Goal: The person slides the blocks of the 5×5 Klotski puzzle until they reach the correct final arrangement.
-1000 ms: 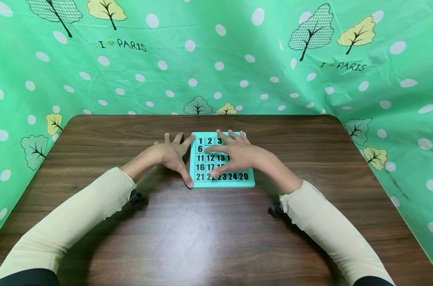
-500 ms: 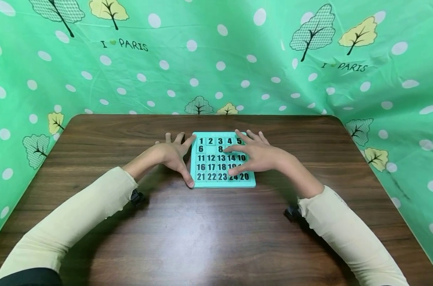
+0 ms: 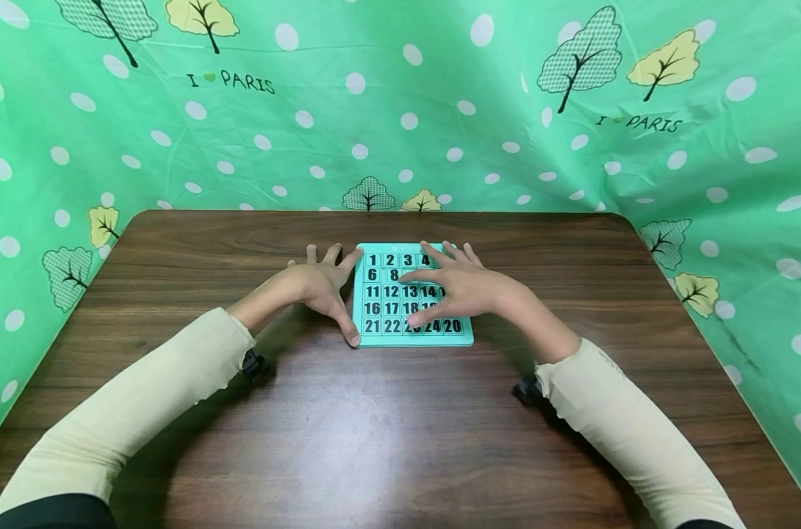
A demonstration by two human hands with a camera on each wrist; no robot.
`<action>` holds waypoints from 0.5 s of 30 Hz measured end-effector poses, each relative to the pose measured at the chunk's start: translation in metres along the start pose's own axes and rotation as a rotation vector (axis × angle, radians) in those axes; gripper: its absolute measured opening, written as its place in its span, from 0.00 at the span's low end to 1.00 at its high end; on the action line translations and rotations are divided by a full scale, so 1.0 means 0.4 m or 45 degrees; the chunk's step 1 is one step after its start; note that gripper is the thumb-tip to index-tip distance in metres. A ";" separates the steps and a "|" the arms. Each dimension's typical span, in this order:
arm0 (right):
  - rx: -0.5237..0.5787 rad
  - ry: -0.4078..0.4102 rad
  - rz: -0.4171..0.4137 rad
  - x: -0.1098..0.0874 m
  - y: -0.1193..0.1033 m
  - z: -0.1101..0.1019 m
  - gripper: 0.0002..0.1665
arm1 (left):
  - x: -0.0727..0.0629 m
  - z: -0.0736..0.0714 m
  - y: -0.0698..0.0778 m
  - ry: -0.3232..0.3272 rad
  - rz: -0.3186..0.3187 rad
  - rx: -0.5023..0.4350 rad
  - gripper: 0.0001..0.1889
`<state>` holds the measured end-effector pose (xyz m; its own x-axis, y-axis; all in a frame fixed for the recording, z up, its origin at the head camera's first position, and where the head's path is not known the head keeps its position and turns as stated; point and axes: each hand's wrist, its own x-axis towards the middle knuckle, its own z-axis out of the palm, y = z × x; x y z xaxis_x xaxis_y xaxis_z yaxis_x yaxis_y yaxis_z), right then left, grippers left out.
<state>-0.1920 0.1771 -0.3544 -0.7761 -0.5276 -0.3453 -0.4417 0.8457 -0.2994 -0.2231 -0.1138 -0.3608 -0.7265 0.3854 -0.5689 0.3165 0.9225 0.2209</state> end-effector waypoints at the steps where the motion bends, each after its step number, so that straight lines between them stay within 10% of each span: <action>1: -0.001 -0.003 -0.003 0.005 -0.003 0.001 0.51 | 0.000 0.000 0.000 0.001 0.000 0.000 0.93; 15: 0.034 0.043 0.017 -0.028 0.041 0.006 0.51 | -0.003 -0.002 -0.001 -0.013 0.009 -0.016 0.92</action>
<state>-0.1895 0.1965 -0.3576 -0.7968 -0.5128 -0.3196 -0.4193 0.8501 -0.3186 -0.2227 -0.1145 -0.3597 -0.7182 0.3915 -0.5752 0.3138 0.9201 0.2344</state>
